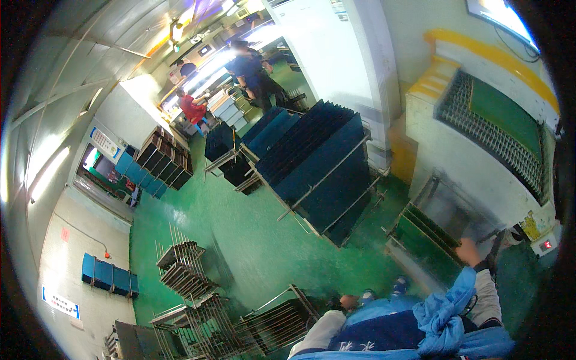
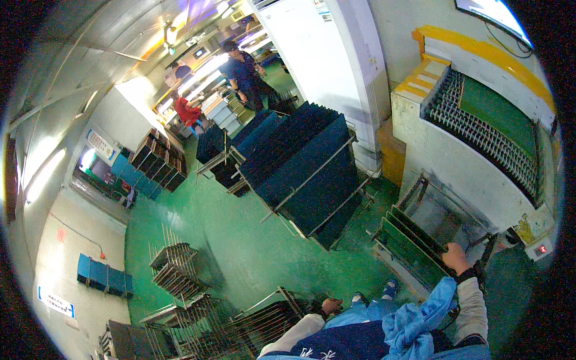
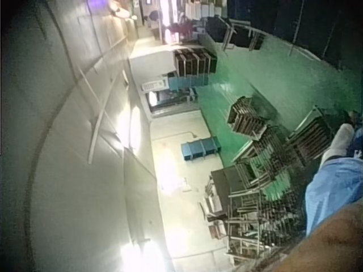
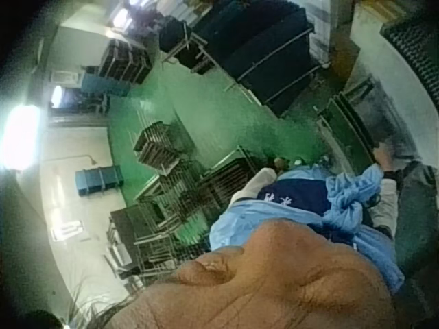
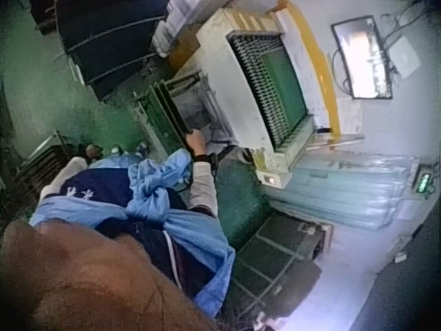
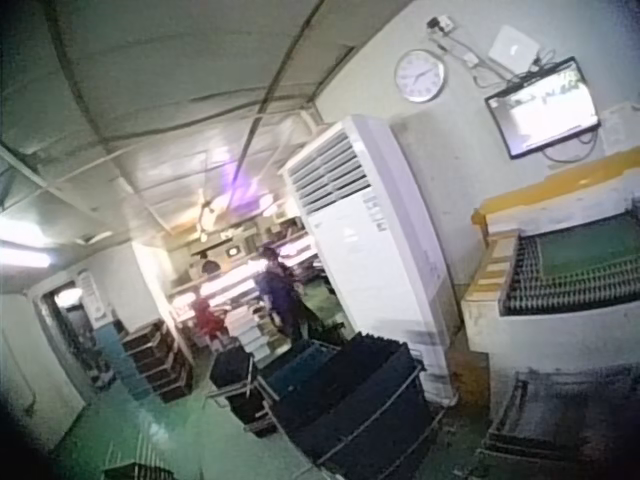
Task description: Loading green fabrication panels into a processing machine and then moving them to a drying rack.
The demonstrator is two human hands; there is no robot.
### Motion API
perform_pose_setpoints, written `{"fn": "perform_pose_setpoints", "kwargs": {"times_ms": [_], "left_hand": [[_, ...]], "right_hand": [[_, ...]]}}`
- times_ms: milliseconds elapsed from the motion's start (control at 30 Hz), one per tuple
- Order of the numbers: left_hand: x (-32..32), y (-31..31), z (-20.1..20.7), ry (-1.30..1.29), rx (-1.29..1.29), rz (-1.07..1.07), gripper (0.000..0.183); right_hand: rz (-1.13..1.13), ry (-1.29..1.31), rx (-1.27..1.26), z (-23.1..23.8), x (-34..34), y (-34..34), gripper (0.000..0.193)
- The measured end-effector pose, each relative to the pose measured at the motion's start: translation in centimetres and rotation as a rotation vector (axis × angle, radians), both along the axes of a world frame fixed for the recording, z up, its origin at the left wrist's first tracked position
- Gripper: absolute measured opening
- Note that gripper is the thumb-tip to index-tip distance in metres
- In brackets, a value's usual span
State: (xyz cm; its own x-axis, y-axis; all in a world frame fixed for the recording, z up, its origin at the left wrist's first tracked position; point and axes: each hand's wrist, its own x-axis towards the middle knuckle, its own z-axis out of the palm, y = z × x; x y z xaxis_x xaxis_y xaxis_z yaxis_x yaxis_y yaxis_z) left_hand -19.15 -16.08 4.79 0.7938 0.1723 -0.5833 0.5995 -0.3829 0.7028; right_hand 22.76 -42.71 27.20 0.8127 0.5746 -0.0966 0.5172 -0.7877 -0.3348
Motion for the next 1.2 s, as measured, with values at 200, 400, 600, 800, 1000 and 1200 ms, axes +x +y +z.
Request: {"fn": "perform_pose_setpoints", "kwargs": {"times_ms": [200,400,600,800,1000,1200], "left_hand": [[-3.7,0.1,-6.6,-0.037,-0.149,0.216,0.022],[-0.4,-0.1,0.9,0.215,-0.269,0.327,0.021],[-0.6,0.4,0.1,0.103,0.032,-0.132,0.025],[-1.1,0.7,-1.3,0.033,0.265,-0.456,0.030],[-0.7,0.7,0.5,0.136,0.017,-0.199,0.043],[0.2,0.6,2.5,0.012,0.324,-0.479,0.050]], "right_hand": [[0.007,0.318,-0.085,7.5,-2.3,5.0,0.033],[-0.043,0.236,0.054,2.8,-0.8,1.7,0.039],[-0.061,0.256,-0.012,6.9,-2.0,3.3,0.034],[-0.067,0.212,0.010,5.2,-1.4,3.2,0.031],[-0.015,0.149,0.027,1.7,0.0,2.0,0.030],[-0.070,0.263,-0.025,4.3,-0.7,2.5,0.030]]}}
